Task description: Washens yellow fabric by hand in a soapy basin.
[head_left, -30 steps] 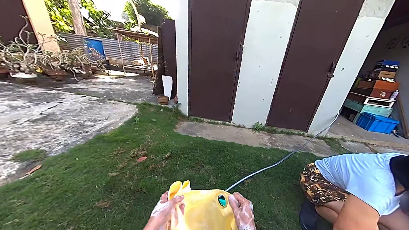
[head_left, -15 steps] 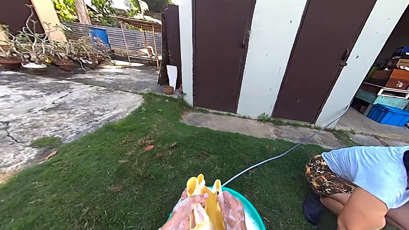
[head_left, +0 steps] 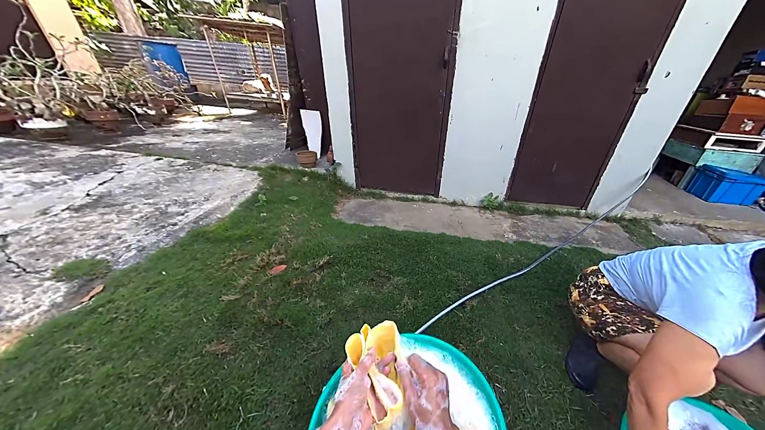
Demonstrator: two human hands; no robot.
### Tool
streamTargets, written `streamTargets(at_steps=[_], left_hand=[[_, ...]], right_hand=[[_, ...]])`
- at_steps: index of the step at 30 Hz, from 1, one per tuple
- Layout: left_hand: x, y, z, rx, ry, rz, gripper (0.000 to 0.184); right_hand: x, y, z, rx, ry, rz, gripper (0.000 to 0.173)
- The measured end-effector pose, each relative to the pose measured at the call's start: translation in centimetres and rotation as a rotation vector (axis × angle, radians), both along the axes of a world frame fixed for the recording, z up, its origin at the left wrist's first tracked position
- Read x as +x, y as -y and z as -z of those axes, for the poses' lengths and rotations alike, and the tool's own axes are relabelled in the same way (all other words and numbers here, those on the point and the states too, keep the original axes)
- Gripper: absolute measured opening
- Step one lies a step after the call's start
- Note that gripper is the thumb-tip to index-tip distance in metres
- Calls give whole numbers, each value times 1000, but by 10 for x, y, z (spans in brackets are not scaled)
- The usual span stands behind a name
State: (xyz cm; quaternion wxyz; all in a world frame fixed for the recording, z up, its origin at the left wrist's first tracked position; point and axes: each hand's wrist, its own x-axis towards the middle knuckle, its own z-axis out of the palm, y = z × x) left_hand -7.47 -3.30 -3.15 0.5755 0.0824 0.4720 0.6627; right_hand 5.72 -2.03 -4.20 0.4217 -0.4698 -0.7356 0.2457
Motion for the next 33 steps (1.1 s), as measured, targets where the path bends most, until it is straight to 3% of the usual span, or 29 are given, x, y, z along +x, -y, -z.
streamTargets(at_steps=[4, 9, 11, 14, 16, 19, 24, 27, 30, 33], left_hand=[[-2, 5, 3, 33, -104, 168, 58], [-14, 11, -15, 10, -315, 289, 78], [-17, 8, -24, -6, -460, 242, 77], [-32, 2, -40, 80, -638, 177, 71], [-46, -1, -55, 114, -693, 122, 70], [-68, 0, -78, 129, -703, 47, 63], [-108, 5, -103, 134, -675, -45, 54], [-138, 7, -107, 130, -628, -42, 45], [-156, 10, -103, 199, -613, 132, 40], [-135, 8, -93, 285, -518, 334, 39]], right_hand=[[-13, 10, 24, 428, 85, -134, 17], [-15, 7, 33, 590, 62, -153, 17], [-15, 6, 32, 491, 21, -181, 24], [0, 1, 14, 59, 2, -287, 44], [14, -17, 13, -76, -23, -366, 50], [37, -46, 22, -225, 112, -491, 49], [50, -57, 30, -427, 223, -596, 33], [52, -42, -5, -94, 92, -576, 22], [56, -27, -61, 341, 83, -441, 24], [52, -21, -104, 426, 178, -502, 20]])
